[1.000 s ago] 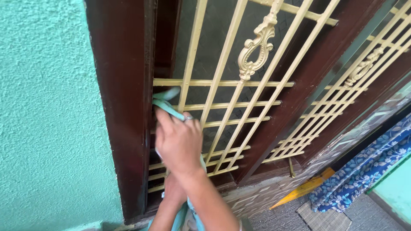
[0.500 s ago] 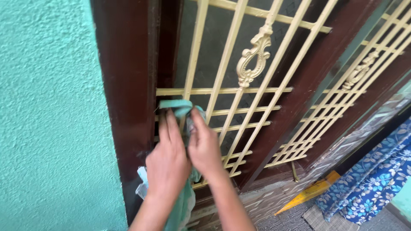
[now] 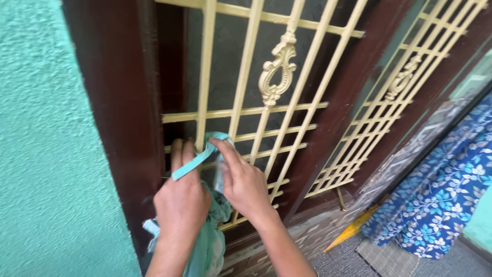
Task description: The person wipes the yellow metal window grille with a light blue cloth. They clean the vertical and horizontal bars and decorative elements, moving the cloth around the grille's surface.
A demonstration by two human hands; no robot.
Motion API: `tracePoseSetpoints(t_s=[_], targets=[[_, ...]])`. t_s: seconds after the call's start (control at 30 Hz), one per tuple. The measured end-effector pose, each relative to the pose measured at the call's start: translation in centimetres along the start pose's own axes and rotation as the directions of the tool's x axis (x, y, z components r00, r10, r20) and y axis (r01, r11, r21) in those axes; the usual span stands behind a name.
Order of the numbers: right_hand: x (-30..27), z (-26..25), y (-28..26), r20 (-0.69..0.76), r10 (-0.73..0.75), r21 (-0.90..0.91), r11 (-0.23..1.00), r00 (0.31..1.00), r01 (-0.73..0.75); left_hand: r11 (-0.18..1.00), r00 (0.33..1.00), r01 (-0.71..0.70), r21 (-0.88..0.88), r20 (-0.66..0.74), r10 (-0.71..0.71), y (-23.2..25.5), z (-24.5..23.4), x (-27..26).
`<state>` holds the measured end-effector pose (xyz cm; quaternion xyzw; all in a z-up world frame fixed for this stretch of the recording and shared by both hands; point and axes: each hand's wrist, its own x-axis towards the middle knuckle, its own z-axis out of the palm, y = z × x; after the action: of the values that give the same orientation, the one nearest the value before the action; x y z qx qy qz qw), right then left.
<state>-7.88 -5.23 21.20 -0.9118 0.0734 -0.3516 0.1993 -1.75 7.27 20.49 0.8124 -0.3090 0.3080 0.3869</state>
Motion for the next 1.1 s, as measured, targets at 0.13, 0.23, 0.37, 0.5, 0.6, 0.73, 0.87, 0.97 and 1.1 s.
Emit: tracePoseSetpoints(t_s=[0.13, 0.23, 0.37, 0.5, 0.6, 0.73, 0.87, 0.97, 1.1], targets=[[-0.8, 0.7, 1.8, -0.383, -0.148, 0.175, 0.958, 0.912, 0.229, 0.997, 0.992, 0.073, -0.006, 0.102, -0.072, 0.3, -0.5, 0.3], [-0.2, 1.3, 3.4, -0.431, 0.063, 0.487, 0.856, 0.9, 0.174, 0.995, 0.984, 0.103, 0.019, 0.147, -0.105, 0.6, -0.8, 0.6], [0.6, 2.5, 3.6, -0.429, 0.168, 0.648, 0.742, 0.888, 0.173, 0.994, 0.981, 0.105, 0.014, 0.161, -0.106, 0.3, -0.6, 0.9], [0.9, 1.8, 4.8, -0.456, 0.3, 0.757, 0.626, 0.838, 0.188, 0.977, 0.995, 0.036, -0.212, 0.099, -0.015, -0.6, -0.8, 0.2], [1.0, -0.5, 6.1, -0.298, 0.378, 0.94, 0.276, 0.877, 0.2, 0.926, 0.996, -0.089, -0.367, -0.019, 0.088, -0.4, -1.8, -2.0], [-1.1, -1.6, 6.0, -0.122, 0.292, 0.977, 0.201, 0.949, 0.064, 0.766, 0.982, -0.169, -0.62, -0.038, 0.186, 0.5, -1.8, -2.6], [-3.5, -0.8, 5.5, -0.128, 0.224, 0.9, 0.437, 0.966, 0.018, 0.538, 0.935, 0.346, -0.769, 0.33, -0.13, 1.5, -0.8, -1.2], [-4.4, -1.0, 6.2, -0.124, 0.178, 0.873, 0.488, 0.976, 0.022, 0.557, 0.858, 0.477, -0.679, 0.498, -0.128, 1.5, 0.7, -0.3], [-5.1, -1.5, 8.5, -0.132, 0.283, 0.855, 0.517, 0.95, -0.035, 0.313, 0.85, 0.521, -0.794, 0.514, -0.114, 1.0, 2.8, -0.4]])
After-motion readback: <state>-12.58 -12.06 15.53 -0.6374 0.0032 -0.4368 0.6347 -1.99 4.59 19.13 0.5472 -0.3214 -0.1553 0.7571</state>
